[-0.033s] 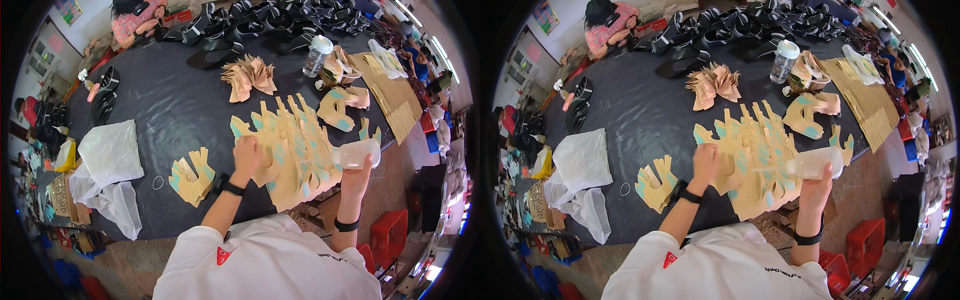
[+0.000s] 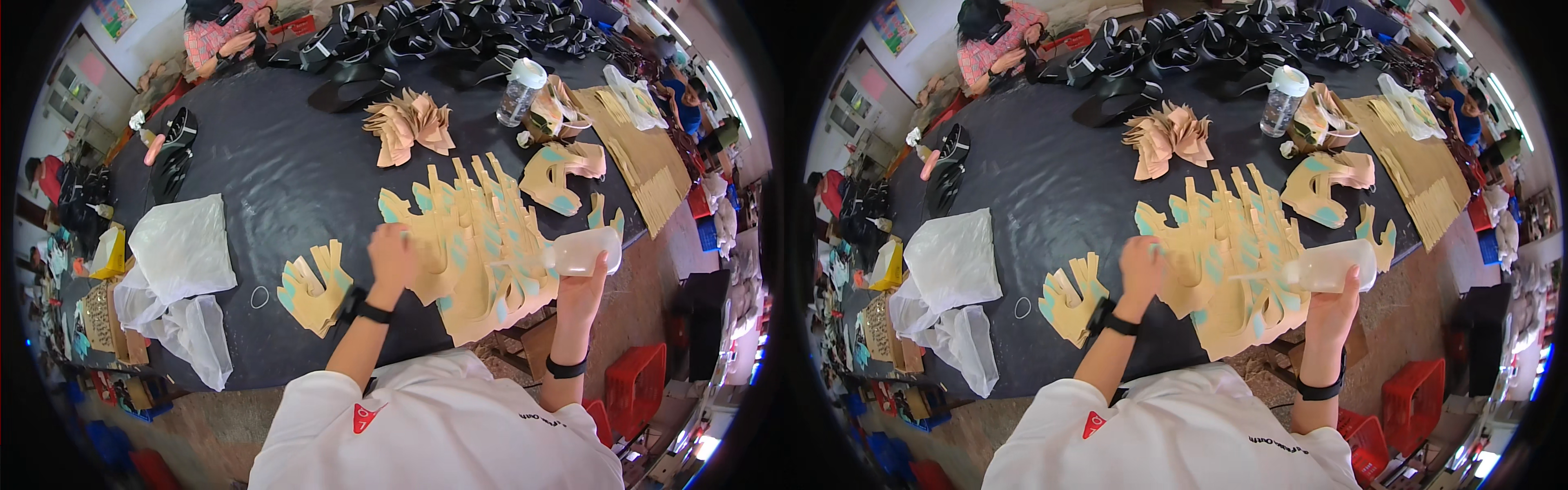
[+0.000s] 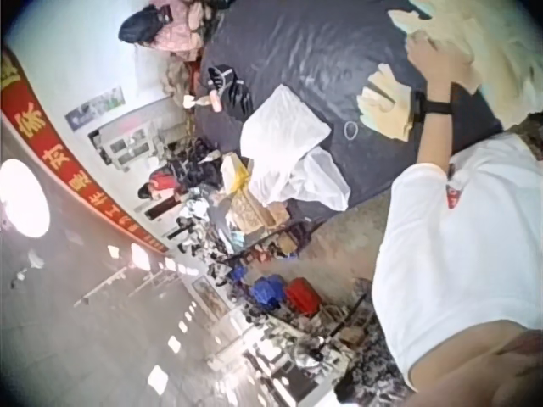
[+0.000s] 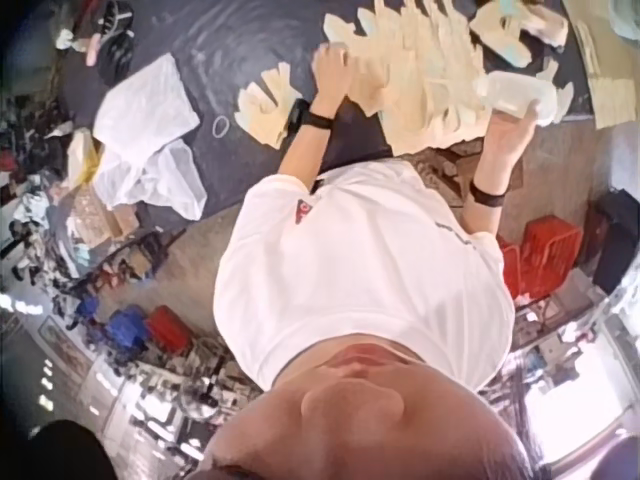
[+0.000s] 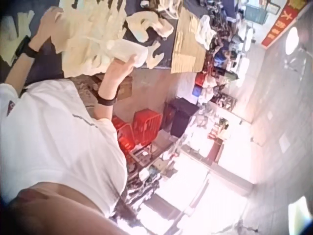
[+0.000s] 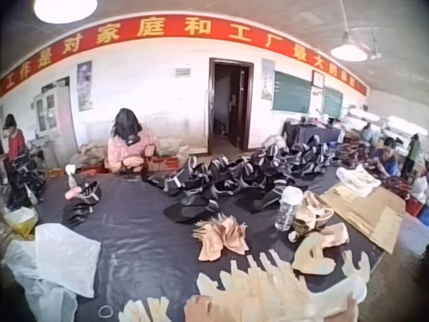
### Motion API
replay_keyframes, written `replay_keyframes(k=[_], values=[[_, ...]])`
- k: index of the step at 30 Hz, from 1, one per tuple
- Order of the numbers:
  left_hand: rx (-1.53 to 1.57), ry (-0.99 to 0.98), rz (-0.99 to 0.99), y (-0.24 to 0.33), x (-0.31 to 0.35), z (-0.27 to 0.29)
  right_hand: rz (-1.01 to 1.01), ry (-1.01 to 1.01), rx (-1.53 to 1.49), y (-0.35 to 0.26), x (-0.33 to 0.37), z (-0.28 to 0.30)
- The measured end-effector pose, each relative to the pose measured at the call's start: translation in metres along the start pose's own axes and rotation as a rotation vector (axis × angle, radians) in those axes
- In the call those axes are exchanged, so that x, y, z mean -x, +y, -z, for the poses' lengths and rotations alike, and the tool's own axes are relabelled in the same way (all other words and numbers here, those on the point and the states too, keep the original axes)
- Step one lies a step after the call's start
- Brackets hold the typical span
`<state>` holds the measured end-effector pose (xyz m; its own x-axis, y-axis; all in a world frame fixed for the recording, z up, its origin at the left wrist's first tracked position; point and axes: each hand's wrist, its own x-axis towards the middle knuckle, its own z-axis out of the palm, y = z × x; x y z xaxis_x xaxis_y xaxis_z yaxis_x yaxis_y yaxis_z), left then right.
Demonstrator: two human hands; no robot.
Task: Apply adhesive using a squeeze bottle to various cut footwear components on a workbench.
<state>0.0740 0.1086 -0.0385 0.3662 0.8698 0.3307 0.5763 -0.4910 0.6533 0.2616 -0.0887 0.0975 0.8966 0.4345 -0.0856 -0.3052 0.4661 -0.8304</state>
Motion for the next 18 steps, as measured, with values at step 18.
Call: replay_keyframes(k=[18], values=[[0.154,0.095,0.456,-0.123,0.043,0.06,-0.081,-0.152,0.026,0.029,0.03,-0.047]])
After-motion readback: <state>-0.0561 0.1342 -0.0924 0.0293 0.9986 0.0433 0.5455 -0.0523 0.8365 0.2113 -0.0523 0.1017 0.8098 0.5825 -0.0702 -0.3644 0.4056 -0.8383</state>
